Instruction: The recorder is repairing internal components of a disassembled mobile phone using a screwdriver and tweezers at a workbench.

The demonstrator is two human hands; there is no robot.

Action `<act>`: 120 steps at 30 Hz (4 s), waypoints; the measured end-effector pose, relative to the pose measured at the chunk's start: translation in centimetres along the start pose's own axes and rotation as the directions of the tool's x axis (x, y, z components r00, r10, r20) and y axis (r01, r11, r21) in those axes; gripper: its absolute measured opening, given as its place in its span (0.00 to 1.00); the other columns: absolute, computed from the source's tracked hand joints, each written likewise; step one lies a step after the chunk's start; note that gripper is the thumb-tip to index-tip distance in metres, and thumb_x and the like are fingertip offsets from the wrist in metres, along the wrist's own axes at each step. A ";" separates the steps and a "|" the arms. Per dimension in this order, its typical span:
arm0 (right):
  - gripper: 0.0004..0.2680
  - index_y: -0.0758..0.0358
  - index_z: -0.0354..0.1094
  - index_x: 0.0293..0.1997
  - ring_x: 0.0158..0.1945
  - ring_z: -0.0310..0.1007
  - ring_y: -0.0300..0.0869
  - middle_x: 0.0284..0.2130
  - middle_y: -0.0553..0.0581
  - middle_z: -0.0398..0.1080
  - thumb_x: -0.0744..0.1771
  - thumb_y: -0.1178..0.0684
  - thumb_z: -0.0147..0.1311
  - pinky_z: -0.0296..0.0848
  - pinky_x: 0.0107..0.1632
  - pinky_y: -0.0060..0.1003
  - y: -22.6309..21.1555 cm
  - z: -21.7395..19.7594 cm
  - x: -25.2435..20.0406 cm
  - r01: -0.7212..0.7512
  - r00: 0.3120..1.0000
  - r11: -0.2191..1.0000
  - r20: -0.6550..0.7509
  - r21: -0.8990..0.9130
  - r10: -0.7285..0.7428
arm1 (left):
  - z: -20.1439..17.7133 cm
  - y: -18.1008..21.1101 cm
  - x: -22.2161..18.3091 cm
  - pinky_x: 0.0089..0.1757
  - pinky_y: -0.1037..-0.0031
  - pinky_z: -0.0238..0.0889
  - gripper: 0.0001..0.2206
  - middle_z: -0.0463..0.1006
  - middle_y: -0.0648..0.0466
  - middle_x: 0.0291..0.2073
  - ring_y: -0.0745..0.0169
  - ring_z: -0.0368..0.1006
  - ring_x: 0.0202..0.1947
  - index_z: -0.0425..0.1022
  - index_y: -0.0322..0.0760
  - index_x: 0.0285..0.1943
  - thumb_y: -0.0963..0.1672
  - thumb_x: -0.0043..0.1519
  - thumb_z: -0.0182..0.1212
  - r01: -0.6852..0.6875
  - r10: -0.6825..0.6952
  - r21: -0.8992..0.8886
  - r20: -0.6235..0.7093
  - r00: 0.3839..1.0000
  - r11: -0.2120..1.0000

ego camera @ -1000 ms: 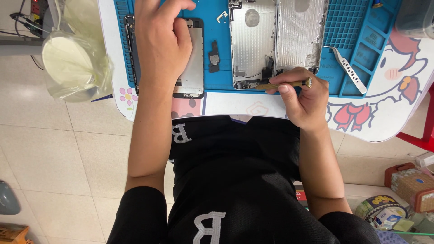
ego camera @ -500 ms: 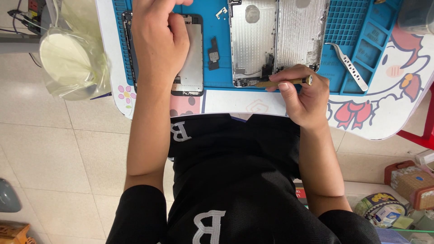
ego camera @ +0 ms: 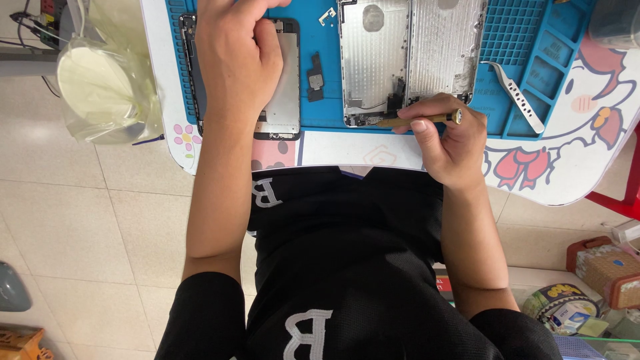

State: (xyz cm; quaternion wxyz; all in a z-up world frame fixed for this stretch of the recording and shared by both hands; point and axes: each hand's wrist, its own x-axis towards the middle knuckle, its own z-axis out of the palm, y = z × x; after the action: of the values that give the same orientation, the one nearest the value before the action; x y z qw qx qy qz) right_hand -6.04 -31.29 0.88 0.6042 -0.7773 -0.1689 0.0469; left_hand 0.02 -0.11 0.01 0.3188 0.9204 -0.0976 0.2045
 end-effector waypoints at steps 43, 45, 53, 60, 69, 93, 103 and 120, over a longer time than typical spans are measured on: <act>0.08 0.72 0.70 0.47 0.40 0.83 0.44 0.42 0.63 0.77 0.75 0.55 0.53 0.79 0.43 0.30 0.2 -0.1 -0.2 -0.010 1.000 1.000 0.000 -0.008 0.010 | 1.0 -1.9 -0.9 0.42 0.60 0.66 0.08 0.77 0.46 0.37 0.46 0.74 0.42 0.77 0.32 0.45 0.33 0.63 0.56 -0.007 0.007 -0.029 -0.019 1.000 1.000; 0.08 0.72 0.71 0.47 0.40 0.83 0.44 0.42 0.63 0.76 0.75 0.55 0.53 0.79 0.44 0.31 0.2 -0.1 -0.2 0.008 1.000 1.000 0.001 -0.022 -0.008 | 1.0 -1.9 -0.9 0.42 0.61 0.66 0.09 0.78 0.46 0.38 0.47 0.74 0.42 0.77 0.33 0.45 0.33 0.63 0.56 -0.028 0.027 -0.033 -0.027 0.999 0.999; 0.08 0.73 0.70 0.48 0.39 0.82 0.44 0.40 0.63 0.76 0.75 0.55 0.52 0.79 0.43 0.31 0.1 -0.1 -0.2 0.009 1.000 1.000 -0.002 -0.001 -0.009 | 0.7 -2.1 -0.7 0.41 0.60 0.65 0.05 0.77 0.47 0.35 0.47 0.74 0.38 0.74 0.32 0.42 0.33 0.66 0.58 -0.009 0.007 -0.085 -0.019 1.000 0.996; 0.10 0.72 0.67 0.48 0.37 0.80 0.43 0.36 0.62 0.74 0.76 0.53 0.50 0.76 0.43 0.30 0.7 -0.1 -0.7 0.039 0.997 0.998 -0.071 0.054 -0.035 | -2.1 3.3 1.3 0.47 0.57 0.61 0.07 0.74 0.46 0.42 0.41 0.72 0.44 0.75 0.32 0.47 0.34 0.64 0.61 -0.094 0.090 -0.062 -0.065 0.994 0.994; 0.10 0.68 0.66 0.45 0.38 0.76 0.44 0.37 0.60 0.73 0.76 0.50 0.50 0.75 0.46 0.34 0.3 0.3 -0.1 0.148 0.989 0.984 -0.015 -0.096 -0.150 | -1.4 10.2 -8.6 0.39 0.67 0.66 0.11 0.70 0.55 0.31 0.60 0.70 0.32 0.80 0.35 0.53 0.37 0.61 0.65 0.024 0.021 -0.165 0.268 0.963 0.986; 0.15 0.63 0.64 0.42 0.35 0.72 0.44 0.31 0.55 0.71 0.75 0.39 0.45 0.74 0.41 0.35 1.5 3.0 1.0 0.217 0.973 0.969 -0.050 -0.118 -0.224 | 1.8 8.9 -9.7 0.32 0.75 0.56 0.11 0.68 0.64 0.27 0.68 0.64 0.26 0.83 0.46 0.50 0.44 0.60 0.62 -0.272 0.262 0.044 0.162 0.951 0.961; 0.15 0.64 0.63 0.42 0.36 0.72 0.44 0.33 0.55 0.70 0.76 0.42 0.45 0.73 0.41 0.36 1.6 2.8 0.9 0.222 0.974 0.970 -0.027 -0.101 -0.226 | 1.8 9.2 -9.6 0.32 0.74 0.56 0.11 0.68 0.63 0.27 0.67 0.64 0.27 0.82 0.44 0.50 0.43 0.60 0.62 -0.268 0.259 0.044 0.151 0.954 0.962; 0.15 0.67 0.58 0.45 0.28 0.66 0.40 0.30 0.57 0.64 0.75 0.42 0.43 0.70 0.36 0.32 1.5 2.7 0.1 0.154 0.980 0.962 -0.160 0.224 -0.120 | -0.8 10.3 -8.1 0.29 0.72 0.60 0.14 0.67 0.60 0.22 0.66 0.66 0.23 0.79 0.35 0.53 0.42 0.62 0.75 0.145 -0.079 -0.331 0.205 0.976 0.933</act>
State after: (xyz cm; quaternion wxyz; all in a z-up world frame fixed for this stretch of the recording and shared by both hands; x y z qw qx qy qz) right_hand -6.34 -29.10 -1.21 0.7044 -0.6880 -0.1715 -0.0319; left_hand -10.75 -7.25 2.68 0.4750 0.8698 -0.1086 0.0780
